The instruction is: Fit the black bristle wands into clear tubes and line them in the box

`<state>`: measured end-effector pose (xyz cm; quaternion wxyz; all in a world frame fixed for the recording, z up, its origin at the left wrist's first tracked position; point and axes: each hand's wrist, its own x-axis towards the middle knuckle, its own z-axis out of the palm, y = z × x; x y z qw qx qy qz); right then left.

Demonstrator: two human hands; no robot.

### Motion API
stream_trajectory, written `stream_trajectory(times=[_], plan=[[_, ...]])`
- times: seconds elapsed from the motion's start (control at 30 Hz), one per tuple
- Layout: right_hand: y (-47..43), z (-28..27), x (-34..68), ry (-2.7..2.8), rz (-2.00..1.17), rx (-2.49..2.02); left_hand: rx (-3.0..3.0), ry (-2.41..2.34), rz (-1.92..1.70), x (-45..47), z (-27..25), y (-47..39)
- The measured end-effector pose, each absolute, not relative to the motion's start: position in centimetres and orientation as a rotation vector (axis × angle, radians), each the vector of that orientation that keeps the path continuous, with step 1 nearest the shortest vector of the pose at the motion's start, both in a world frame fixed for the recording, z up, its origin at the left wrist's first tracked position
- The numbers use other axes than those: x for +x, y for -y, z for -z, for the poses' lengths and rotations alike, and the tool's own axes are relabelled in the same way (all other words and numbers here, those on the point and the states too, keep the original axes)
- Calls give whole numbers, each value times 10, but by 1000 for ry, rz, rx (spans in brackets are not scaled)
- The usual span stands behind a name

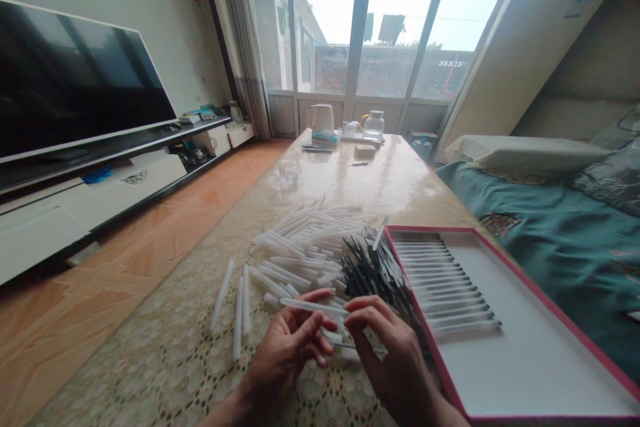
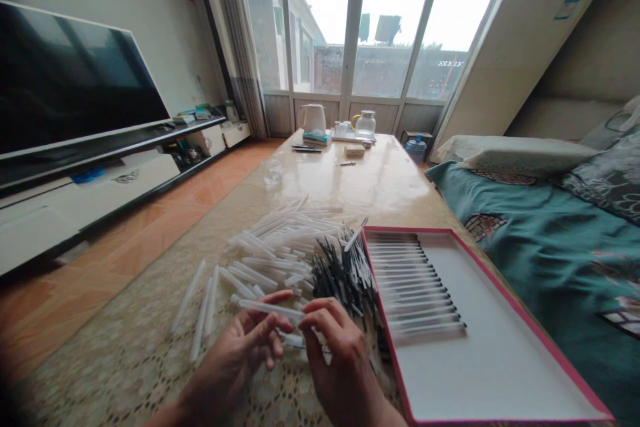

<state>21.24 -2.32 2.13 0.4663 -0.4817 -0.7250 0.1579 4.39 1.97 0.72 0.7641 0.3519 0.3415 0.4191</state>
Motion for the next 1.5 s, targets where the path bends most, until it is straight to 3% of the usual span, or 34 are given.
stream_trajectory(times=[0.4, 0.57, 0.9, 1.2, 1.5], plan=[[17, -4, 227, 1910, 15, -1855, 653, -939, -1139, 42, -9, -20], [17, 1, 229, 1878, 37, -1828, 663, -1014, -1165, 43, -7, -20], [30, -4, 224, 1790, -180, -1338, 502, -1100, -1250, 40, -12, -27], [32, -4, 226, 1840, -160, -1366, 518, -1094, -1209, 42, -15, -25], [31, -7, 222, 1773, -422, -1363, 632, -899, -1081, 44, -12, -18]])
